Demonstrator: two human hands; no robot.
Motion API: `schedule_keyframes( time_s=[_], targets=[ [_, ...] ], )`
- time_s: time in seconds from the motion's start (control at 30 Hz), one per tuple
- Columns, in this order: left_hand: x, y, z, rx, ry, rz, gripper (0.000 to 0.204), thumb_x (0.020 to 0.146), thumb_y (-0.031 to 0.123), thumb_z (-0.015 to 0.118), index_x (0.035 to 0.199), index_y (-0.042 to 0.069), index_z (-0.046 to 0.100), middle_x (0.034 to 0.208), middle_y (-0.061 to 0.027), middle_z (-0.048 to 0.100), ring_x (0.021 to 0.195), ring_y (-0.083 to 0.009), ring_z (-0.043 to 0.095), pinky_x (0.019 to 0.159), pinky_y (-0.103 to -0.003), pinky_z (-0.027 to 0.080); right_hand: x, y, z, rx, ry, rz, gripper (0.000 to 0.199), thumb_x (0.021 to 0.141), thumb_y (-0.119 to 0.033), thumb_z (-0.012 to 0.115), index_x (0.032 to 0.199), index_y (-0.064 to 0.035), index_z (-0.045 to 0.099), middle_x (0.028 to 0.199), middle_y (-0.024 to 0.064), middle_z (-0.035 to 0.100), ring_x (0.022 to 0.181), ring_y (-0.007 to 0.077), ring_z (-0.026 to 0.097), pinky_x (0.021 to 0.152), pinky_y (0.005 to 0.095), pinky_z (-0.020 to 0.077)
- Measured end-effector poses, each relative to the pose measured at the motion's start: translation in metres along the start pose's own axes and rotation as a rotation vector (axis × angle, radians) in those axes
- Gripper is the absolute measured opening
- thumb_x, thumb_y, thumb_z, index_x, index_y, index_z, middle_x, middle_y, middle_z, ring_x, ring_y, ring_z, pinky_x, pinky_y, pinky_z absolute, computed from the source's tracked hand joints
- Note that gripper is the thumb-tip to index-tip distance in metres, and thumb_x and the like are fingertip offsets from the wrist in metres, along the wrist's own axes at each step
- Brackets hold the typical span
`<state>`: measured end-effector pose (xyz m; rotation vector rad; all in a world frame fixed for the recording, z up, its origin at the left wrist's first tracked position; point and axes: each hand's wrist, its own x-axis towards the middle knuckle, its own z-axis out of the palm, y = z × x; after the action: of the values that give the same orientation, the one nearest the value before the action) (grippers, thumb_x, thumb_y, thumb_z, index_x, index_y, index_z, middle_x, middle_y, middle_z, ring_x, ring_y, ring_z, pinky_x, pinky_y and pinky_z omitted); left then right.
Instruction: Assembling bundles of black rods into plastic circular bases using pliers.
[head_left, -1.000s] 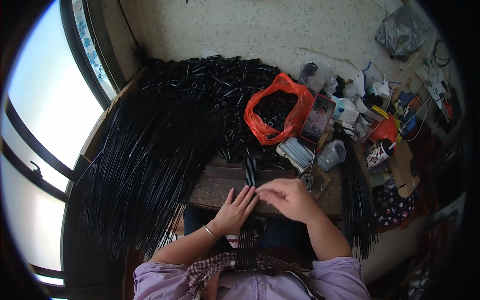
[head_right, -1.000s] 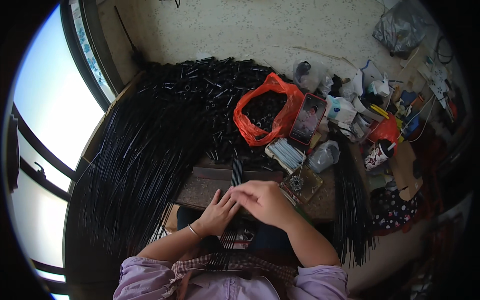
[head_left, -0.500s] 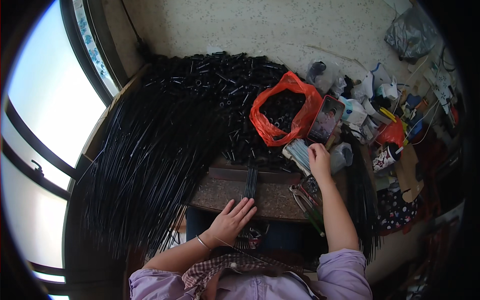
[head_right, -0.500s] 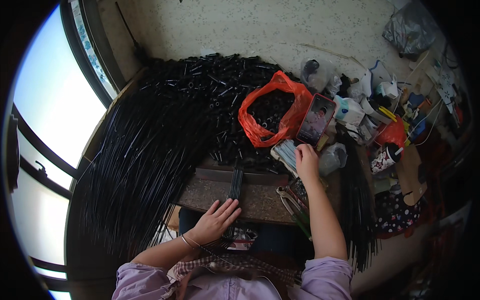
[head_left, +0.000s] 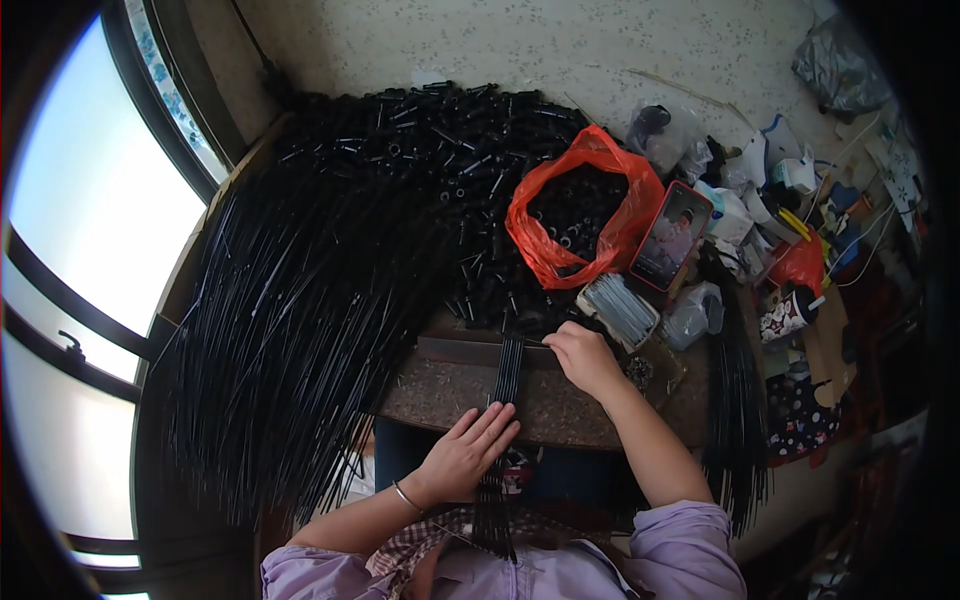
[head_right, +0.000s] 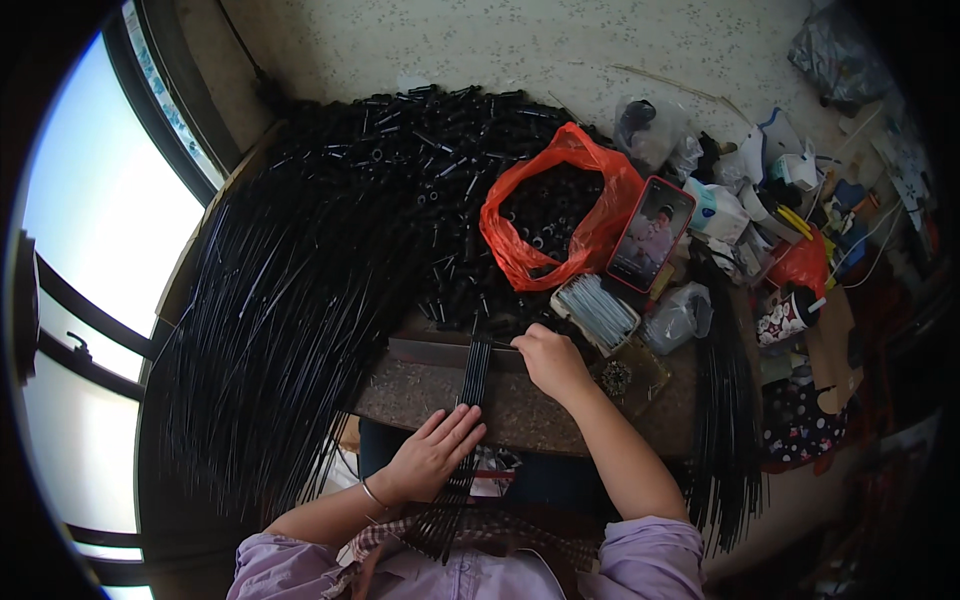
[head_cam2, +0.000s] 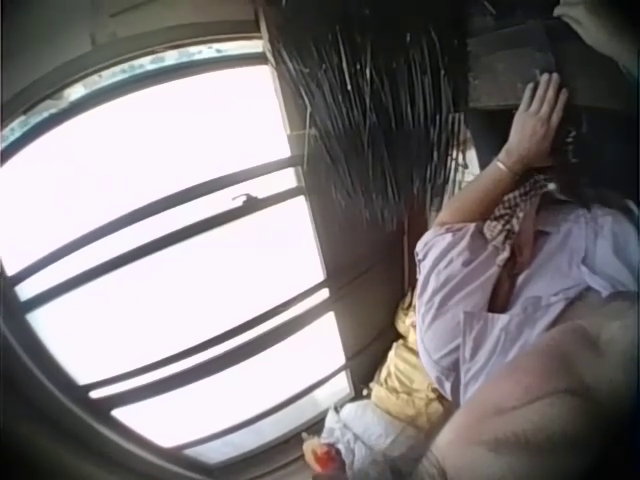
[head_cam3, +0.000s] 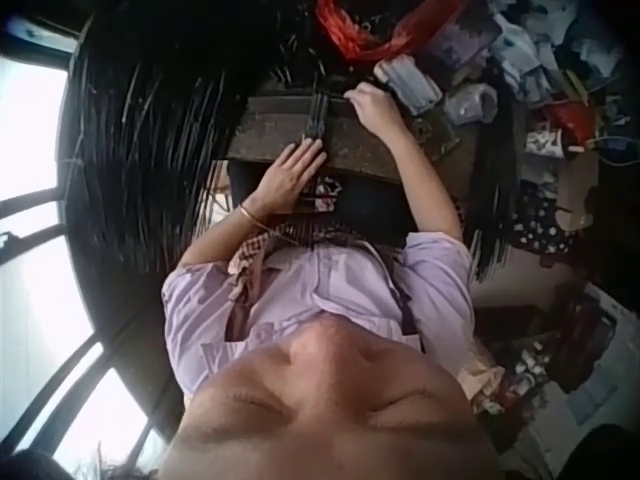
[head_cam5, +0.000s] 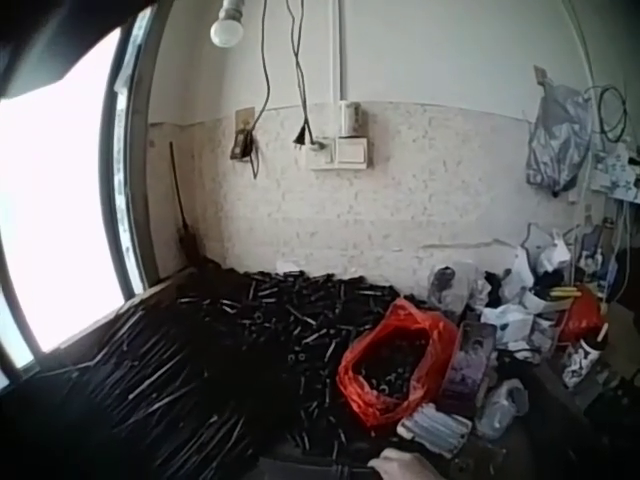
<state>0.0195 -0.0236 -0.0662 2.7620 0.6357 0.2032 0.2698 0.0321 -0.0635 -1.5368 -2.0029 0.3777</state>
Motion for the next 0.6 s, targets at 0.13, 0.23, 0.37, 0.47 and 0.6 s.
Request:
schedule_keyframes(
  time_s=[0.13, 0.23, 0.37, 0.47, 0.6],
  targets=[
    [0.001, -0.001, -0.002, 0.002, -0.025, -0.005, 0.069, 0.071, 0.015, 0.048, 0.135, -0.002, 0.027, 0.142, -0.0205, 0.022, 0.133, -0.0309, 0.022, 0.106, -0.042, 0.018, 0.003, 0.000, 0.006, -0.019, -0.010, -0.035, 0.011, 0.077, -0.003, 0.058, 0.086, -0.0011, 0.063, 0.079, 0.0115, 0.056, 0.073, 0.0302, 0.059, 0.063, 0.0357, 0.0475],
    [0.001, -0.001, 0.000, 0.011, -0.014, -0.005, 0.070, 0.070, 0.016, 0.048, 0.135, -0.001, 0.027, 0.142, -0.0200, 0.023, 0.133, -0.0304, 0.022, 0.106, -0.042, 0.019, 0.007, 0.005, 0.005, -0.041, -0.004, -0.097, 0.011, 0.076, -0.002, 0.057, 0.086, -0.0010, 0.062, 0.080, 0.0111, 0.056, 0.073, 0.0299, 0.059, 0.064, 0.0356, 0.0475],
    [0.002, 0.000, -0.002, -0.019, -0.013, -0.013, 0.070, 0.070, 0.016, 0.048, 0.135, -0.001, 0.027, 0.142, -0.0191, 0.023, 0.133, -0.0295, 0.022, 0.106, -0.041, 0.019, 0.011, 0.003, 0.007, -0.019, -0.022, -0.102, 0.011, 0.077, -0.003, 0.057, 0.087, -0.0019, 0.062, 0.081, 0.0106, 0.057, 0.074, 0.0293, 0.059, 0.065, 0.0358, 0.0475],
    [0.002, -0.001, -0.002, -0.004, -0.020, -0.013, 0.070, 0.070, 0.015, 0.048, 0.135, 0.000, 0.027, 0.143, -0.0184, 0.022, 0.133, -0.0288, 0.022, 0.106, -0.041, 0.020, 0.014, 0.004, 0.006, 0.085, -0.049, -0.048, 0.011, 0.077, -0.003, 0.057, 0.087, -0.0026, 0.062, 0.081, 0.0107, 0.057, 0.075, 0.0289, 0.059, 0.066, 0.0358, 0.0473],
    [0.001, -0.002, -0.002, 0.027, -0.030, -0.005, 0.070, 0.071, 0.015, 0.048, 0.136, 0.001, 0.026, 0.143, -0.0180, 0.022, 0.133, -0.0285, 0.022, 0.106, -0.040, 0.020, 0.013, -0.009, 0.004, -0.105, -0.082, -0.006, 0.011, 0.077, -0.004, 0.057, 0.087, -0.0028, 0.063, 0.081, 0.0112, 0.058, 0.075, 0.0291, 0.059, 0.066, 0.0351, 0.0474]
  ],
)
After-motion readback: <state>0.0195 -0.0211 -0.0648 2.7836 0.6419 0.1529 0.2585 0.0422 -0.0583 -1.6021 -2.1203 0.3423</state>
